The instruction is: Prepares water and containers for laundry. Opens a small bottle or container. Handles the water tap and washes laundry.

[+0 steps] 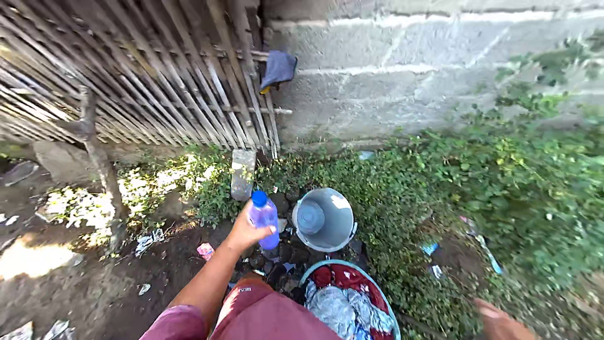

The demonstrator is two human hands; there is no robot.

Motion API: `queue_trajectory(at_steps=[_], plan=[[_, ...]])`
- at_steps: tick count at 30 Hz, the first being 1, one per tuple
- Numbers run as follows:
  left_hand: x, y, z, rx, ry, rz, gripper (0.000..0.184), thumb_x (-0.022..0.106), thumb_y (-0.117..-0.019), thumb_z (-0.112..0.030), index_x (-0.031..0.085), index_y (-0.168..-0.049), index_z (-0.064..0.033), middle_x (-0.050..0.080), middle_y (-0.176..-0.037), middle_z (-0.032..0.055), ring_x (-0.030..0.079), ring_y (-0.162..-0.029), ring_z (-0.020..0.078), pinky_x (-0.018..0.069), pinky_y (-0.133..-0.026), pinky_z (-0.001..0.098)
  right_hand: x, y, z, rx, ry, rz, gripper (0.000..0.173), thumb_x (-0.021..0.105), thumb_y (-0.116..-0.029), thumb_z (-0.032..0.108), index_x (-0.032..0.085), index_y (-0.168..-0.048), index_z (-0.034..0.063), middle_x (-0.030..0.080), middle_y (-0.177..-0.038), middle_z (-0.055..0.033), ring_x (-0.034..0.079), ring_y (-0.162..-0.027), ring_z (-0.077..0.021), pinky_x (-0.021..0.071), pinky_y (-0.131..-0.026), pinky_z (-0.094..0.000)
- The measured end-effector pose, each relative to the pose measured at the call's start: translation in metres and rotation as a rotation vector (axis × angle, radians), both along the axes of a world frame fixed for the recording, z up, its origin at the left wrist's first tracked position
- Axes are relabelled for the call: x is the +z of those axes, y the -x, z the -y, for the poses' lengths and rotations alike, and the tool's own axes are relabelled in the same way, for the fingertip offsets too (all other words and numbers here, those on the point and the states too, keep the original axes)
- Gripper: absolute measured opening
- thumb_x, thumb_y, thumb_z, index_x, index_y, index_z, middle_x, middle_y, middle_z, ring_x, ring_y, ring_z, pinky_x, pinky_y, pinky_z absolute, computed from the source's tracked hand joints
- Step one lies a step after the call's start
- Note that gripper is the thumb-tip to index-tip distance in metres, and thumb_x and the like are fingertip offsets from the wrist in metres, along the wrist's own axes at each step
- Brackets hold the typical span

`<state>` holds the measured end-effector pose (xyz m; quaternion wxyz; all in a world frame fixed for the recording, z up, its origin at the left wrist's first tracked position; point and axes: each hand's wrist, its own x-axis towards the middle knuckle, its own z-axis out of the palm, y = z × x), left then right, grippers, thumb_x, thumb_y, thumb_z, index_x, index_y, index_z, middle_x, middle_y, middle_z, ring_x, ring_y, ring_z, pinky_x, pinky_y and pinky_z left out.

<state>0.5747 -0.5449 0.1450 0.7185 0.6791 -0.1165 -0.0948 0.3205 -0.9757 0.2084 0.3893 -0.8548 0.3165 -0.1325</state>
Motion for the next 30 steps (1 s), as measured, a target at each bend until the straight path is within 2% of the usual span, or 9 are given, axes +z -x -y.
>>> queue_trajectory(at_steps=[2,3,5,8,11,16,21,26,30], plan=[[0.023,0.011,-0.012,-0.114,-0.033,0.037,0.086,0.087,-0.0689,-0.020,0.045,-0.138,0.0093,0.068,-0.122,0.0127,0.067,-0.111,0.0137,0.0562,-0.100,0.0322,-0.012,-0.070,-0.049,0.336,0.227,-0.041,0.037,0.052,-0.1063,0.020,0.069,-0.125,-0.0069,0.062,-0.130,-0.0355,0.055,-0.129,-0.0524,0.0402,-0.111,-0.0659],[0.033,0.015,-0.019,-0.169,-0.030,0.058,0.083,0.087,-0.0693,-0.018,0.047,-0.137,0.0082,0.068,-0.121,0.0116,0.067,-0.111,0.0123,0.0559,-0.100,0.0312,-0.015,-0.102,-0.080,0.401,0.286,0.033,0.032,0.056,-0.1035,0.020,0.074,-0.120,-0.0012,0.067,-0.120,-0.0326,0.059,-0.119,-0.0534,0.0436,-0.103,-0.0700],[0.049,0.022,-0.038,-0.280,-0.024,0.097,0.082,0.087,-0.0705,-0.017,0.048,-0.138,0.0065,0.067,-0.123,0.0110,0.066,-0.113,0.0112,0.0545,-0.102,0.0308,-0.012,-0.150,-0.148,0.441,0.186,0.178,0.029,0.057,-0.1013,0.021,0.077,-0.115,0.0037,0.073,-0.110,-0.0197,0.067,-0.106,-0.0362,0.0526,-0.095,-0.0579],[0.066,0.027,-0.069,-0.366,-0.031,0.165,0.079,0.088,-0.0712,-0.019,0.050,-0.136,0.0070,0.067,-0.123,0.0121,0.065,-0.114,0.0108,0.0528,-0.103,0.0302,0.016,-0.196,-0.236,0.454,-0.419,0.260,0.030,0.047,-0.1036,0.015,0.069,-0.116,-0.0023,0.072,-0.102,-0.0056,0.068,-0.088,-0.0088,0.0577,-0.084,-0.0277],[0.073,0.031,-0.105,-0.340,-0.059,0.173,0.081,0.089,-0.0704,-0.024,0.051,-0.136,0.0063,0.066,-0.125,0.0134,0.065,-0.116,0.0134,0.0527,-0.103,0.0322,0.037,-0.219,-0.289,0.481,-0.868,0.269,0.030,0.039,-0.1065,0.012,0.066,-0.110,-0.0003,0.071,-0.091,-0.0008,0.069,-0.080,-0.0082,0.0586,-0.078,-0.0252],[0.072,0.039,-0.151,-0.257,0.089,0.106,0.099,0.089,-0.0692,-0.027,0.039,-0.148,0.0055,0.059,-0.141,0.0132,0.063,-0.122,0.0167,0.0525,-0.106,0.0350,0.022,-0.217,-0.344,0.813,-0.804,0.170,0.021,0.052,-0.1009,0.007,0.063,-0.117,-0.0001,0.069,-0.092,0.0000,0.068,-0.084,-0.0087,0.0588,-0.083,-0.0281],[0.074,0.054,-0.172,-0.214,0.172,0.145,0.087,0.088,-0.0717,-0.021,0.044,-0.141,0.0072,0.062,-0.133,0.0133,0.063,-0.119,0.0171,0.0529,-0.105,0.0349,0.005,-0.208,-0.376,1.066,-0.735,0.015,0.033,0.058,-0.0973,0.006,0.050,-0.128,-0.0036,0.069,-0.094,-0.0023,0.069,-0.087,-0.0099,0.0591,-0.085,-0.0311],[0.074,0.058,-0.173,-0.233,-0.137,0.306,0.082,0.091,-0.0676,-0.022,0.054,-0.135,0.0073,0.056,-0.143,0.0208,0.053,-0.135,0.0237,0.0442,-0.115,0.0389,0.023,-0.222,-0.382,1.280,-0.882,-0.203,0.068,0.066,-0.0933,0.012,0.035,-0.152,-0.0042,0.058,-0.142,-0.0107,0.059,-0.125,-0.0110,0.0507,-0.107,-0.0308],[0.077,0.058,-0.172,-0.165,-0.146,0.340,0.086,0.093,-0.0654,-0.024,0.054,-0.135,0.0070,0.055,-0.143,0.0234,0.047,-0.142,0.0299,0.0390,-0.120,0.0421,0.036,-0.235,-0.376,1.233,-0.823,-0.325,0.046,0.052,-0.0986,0.014,0.051,-0.144,0.0038,0.067,-0.114,0.0011,0.061,-0.090,-0.0019,0.0522,-0.079,-0.0226]])
